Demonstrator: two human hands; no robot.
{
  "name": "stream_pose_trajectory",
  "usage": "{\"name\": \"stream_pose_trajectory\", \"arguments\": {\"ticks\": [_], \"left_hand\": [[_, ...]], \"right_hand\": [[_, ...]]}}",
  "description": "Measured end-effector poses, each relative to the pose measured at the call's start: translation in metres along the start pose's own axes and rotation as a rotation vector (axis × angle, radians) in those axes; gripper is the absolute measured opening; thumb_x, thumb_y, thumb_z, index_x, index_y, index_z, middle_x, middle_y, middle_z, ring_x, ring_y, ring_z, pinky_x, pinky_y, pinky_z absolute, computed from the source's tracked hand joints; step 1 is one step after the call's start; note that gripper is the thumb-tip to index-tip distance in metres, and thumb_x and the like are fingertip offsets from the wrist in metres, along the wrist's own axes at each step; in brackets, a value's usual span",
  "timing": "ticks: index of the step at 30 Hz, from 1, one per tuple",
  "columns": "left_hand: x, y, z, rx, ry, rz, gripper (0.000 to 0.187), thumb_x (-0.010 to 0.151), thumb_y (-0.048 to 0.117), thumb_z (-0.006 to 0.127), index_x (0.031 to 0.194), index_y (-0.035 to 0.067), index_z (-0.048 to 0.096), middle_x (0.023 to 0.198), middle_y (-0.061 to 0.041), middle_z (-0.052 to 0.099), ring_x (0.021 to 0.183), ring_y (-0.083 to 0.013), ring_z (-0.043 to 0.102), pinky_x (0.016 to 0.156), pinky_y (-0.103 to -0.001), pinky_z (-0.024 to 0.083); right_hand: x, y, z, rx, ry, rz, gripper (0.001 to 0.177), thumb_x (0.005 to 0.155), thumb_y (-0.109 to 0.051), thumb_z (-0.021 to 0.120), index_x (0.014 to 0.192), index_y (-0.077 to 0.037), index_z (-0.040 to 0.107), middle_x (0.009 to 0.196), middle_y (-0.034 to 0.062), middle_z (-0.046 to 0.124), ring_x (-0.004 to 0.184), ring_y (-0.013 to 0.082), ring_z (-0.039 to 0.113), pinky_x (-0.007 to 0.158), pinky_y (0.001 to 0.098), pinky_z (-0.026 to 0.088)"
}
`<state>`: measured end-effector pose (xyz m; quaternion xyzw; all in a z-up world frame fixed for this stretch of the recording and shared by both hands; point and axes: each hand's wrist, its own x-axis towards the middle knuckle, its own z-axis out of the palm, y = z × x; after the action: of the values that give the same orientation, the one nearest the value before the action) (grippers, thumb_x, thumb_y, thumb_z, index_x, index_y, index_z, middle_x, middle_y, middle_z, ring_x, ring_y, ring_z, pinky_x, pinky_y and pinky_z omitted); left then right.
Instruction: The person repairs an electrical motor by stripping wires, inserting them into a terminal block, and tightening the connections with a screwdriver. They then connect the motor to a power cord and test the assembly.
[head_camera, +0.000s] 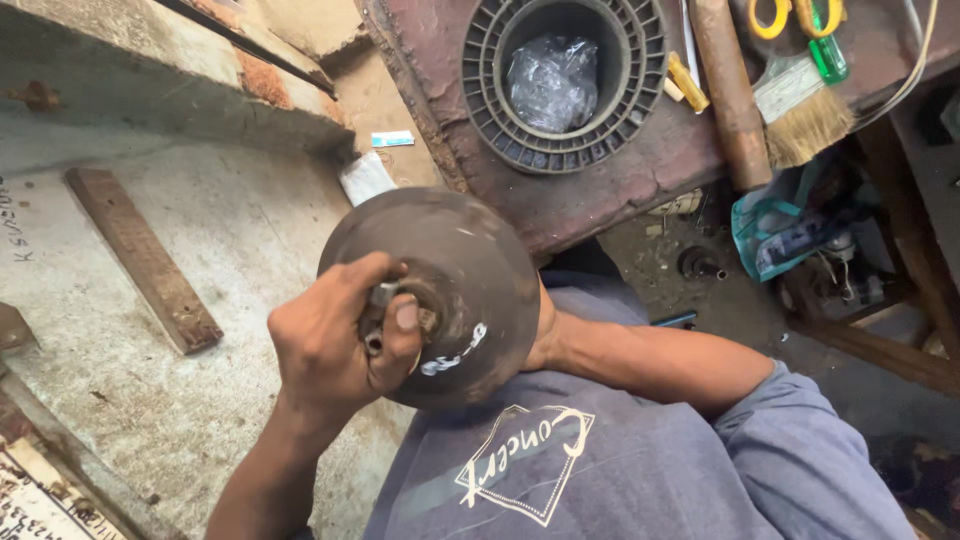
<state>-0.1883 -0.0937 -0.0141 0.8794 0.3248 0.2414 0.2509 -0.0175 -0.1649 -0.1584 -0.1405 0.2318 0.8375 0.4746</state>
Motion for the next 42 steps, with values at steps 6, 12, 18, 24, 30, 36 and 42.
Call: {"name": "stream_pose_trajectory", "arguments": {"ticks": [6,12,18,24,30,36,42], "left_hand": [[0.032,0.014,0.000,-0.067,0.023,0.004,0.024,0.101,0.026,0.063,0.107,0.003,0.069,0.076,-0.007,0.066,0.065,-0.0174,0.067,0.061,-0.033,0.052],[0.094,0.035,0.017,-0.159,0.001,0.092,0.021,0.106,0.023,0.065,0.103,0.003,0.071,0.078,-0.009,0.071,0.069,-0.0175,0.073,0.067,-0.030,0.056],[0.146,0.028,0.049,-0.087,0.024,0.260,0.021,0.107,0.023,0.069,0.104,0.003,0.070,0.083,-0.009,0.072,0.073,-0.0184,0.074,0.073,-0.032,0.057],[0.185,0.022,0.066,-0.083,0.000,0.287,0.019,0.106,0.023,0.072,0.106,0.003,0.069,0.089,-0.009,0.074,0.078,-0.0191,0.075,0.073,-0.031,0.057],[0.194,0.012,0.077,-0.055,-0.052,0.259,0.022,0.101,0.025,0.076,0.109,0.005,0.070,0.089,-0.009,0.074,0.076,-0.0225,0.074,0.073,-0.034,0.056],[0.207,0.022,0.063,-0.035,-0.270,0.236,0.040,0.104,0.038,0.078,0.121,0.005,0.063,0.106,-0.011,0.073,0.091,-0.0246,0.074,0.086,-0.038,0.056],[0.191,0.036,0.056,0.097,-0.211,0.191,0.083,0.086,0.050,0.083,0.145,0.004,0.047,0.123,-0.022,0.057,0.112,-0.0375,0.061,0.095,-0.049,0.051]], "right_hand": [[-0.048,-0.002,0.015,-0.146,-0.011,-0.088,0.063,0.102,-0.051,0.039,0.139,-0.003,0.057,0.136,0.0163,0.065,0.120,0.0298,0.066,0.104,0.0505,0.052],[-0.127,-0.045,0.012,-0.503,0.116,-0.516,0.050,0.105,-0.040,0.050,0.130,0.001,0.062,0.121,0.0145,0.072,0.105,0.0277,0.072,0.092,0.0474,0.059],[-0.151,-0.144,-0.020,-1.835,0.772,-1.536,0.016,0.101,-0.010,0.070,0.114,-0.002,0.073,0.099,0.0140,0.075,0.085,0.0254,0.073,0.076,0.0379,0.059],[-0.113,-0.216,-0.051,-2.547,1.030,-1.434,0.028,0.078,-0.006,0.074,0.107,-0.007,0.072,0.094,0.0120,0.070,0.091,0.0344,0.067,0.071,0.0437,0.057],[-0.091,-0.241,-0.052,-2.724,1.103,-1.108,0.017,0.086,-0.011,0.074,0.101,-0.007,0.067,0.093,0.0149,0.066,0.090,0.0357,0.066,0.068,0.0458,0.056],[-0.097,-0.250,-0.039,-2.493,1.122,-0.963,0.021,0.082,-0.020,0.076,0.094,-0.003,0.070,0.099,0.0201,0.067,0.085,0.0414,0.066,0.071,0.0545,0.055],[-0.130,-0.253,0.005,-1.681,0.667,-1.158,0.014,0.096,-0.004,0.061,0.109,0.002,0.064,0.097,0.0121,0.070,0.078,0.0185,0.063,0.070,0.0320,0.051]]}}
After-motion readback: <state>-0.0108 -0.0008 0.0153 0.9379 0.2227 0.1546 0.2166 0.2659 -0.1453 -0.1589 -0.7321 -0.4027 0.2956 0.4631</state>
